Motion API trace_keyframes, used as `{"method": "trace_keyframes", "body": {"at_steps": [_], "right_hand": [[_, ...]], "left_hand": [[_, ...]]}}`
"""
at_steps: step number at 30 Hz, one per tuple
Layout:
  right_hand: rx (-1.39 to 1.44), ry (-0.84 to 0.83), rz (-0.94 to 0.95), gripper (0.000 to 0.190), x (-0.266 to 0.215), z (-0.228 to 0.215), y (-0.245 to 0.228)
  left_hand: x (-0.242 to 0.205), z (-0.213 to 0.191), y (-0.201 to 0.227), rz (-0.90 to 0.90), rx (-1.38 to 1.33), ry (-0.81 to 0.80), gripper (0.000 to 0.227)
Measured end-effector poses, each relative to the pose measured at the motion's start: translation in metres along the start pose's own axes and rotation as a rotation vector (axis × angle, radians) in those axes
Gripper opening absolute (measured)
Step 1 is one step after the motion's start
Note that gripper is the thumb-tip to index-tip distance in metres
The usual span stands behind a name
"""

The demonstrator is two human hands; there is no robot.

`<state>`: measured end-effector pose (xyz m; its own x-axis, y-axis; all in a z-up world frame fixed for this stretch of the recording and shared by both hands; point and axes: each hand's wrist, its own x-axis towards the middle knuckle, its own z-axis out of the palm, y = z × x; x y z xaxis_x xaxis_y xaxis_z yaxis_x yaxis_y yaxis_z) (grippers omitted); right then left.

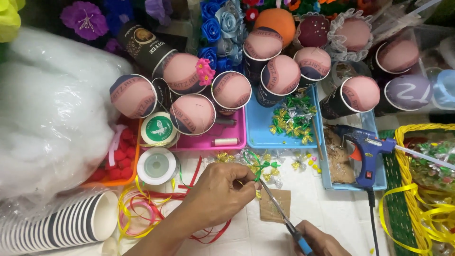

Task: Assembling small green ribbon components by twisting and cutting them at a craft station.

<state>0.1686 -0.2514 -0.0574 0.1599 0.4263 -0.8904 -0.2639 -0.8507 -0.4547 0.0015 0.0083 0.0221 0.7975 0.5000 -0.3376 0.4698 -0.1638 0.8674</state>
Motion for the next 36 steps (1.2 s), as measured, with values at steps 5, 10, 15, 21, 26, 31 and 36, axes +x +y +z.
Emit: {"method": "trace_keyframes", "body": {"at_steps": [5,10,15,21,26,31,36], "right_hand": [[-0.039,-0.116,-0.127,0.046,0.005,-0.003,0.002],[0.056,-0.082,-0.185,0.034,0.014,-0.001,0.019],[0.118,-0.049,-0.247,0.044,0.008,0.006,0.018],[0.086,-0.040,-0.295,0.037,0.008,0.003,0.020],[0.077,0.002,-0.318,0.033,0.010,0.005,0.023],[0.067,0.039,-0.414,0.045,0.018,0.005,0.032],[0.094,0.048,-0.456,0.048,0.022,0.001,0.038]], "left_hand": [[-0.001,0.003,-0.002,0.063,-0.009,0.007,0.033],[-0.001,0.005,-0.007,0.121,-0.017,0.009,0.030],[0.002,0.006,-0.009,0.099,-0.063,-0.005,0.021],[0.004,0.005,-0.009,0.089,-0.070,-0.033,0.023],[0.002,0.004,-0.007,0.059,-0.091,-0.042,0.024],[0.004,0.006,-0.009,0.099,-0.073,-0.032,0.021],[0.003,0.006,-0.009,0.099,-0.069,-0.039,0.020]]}}
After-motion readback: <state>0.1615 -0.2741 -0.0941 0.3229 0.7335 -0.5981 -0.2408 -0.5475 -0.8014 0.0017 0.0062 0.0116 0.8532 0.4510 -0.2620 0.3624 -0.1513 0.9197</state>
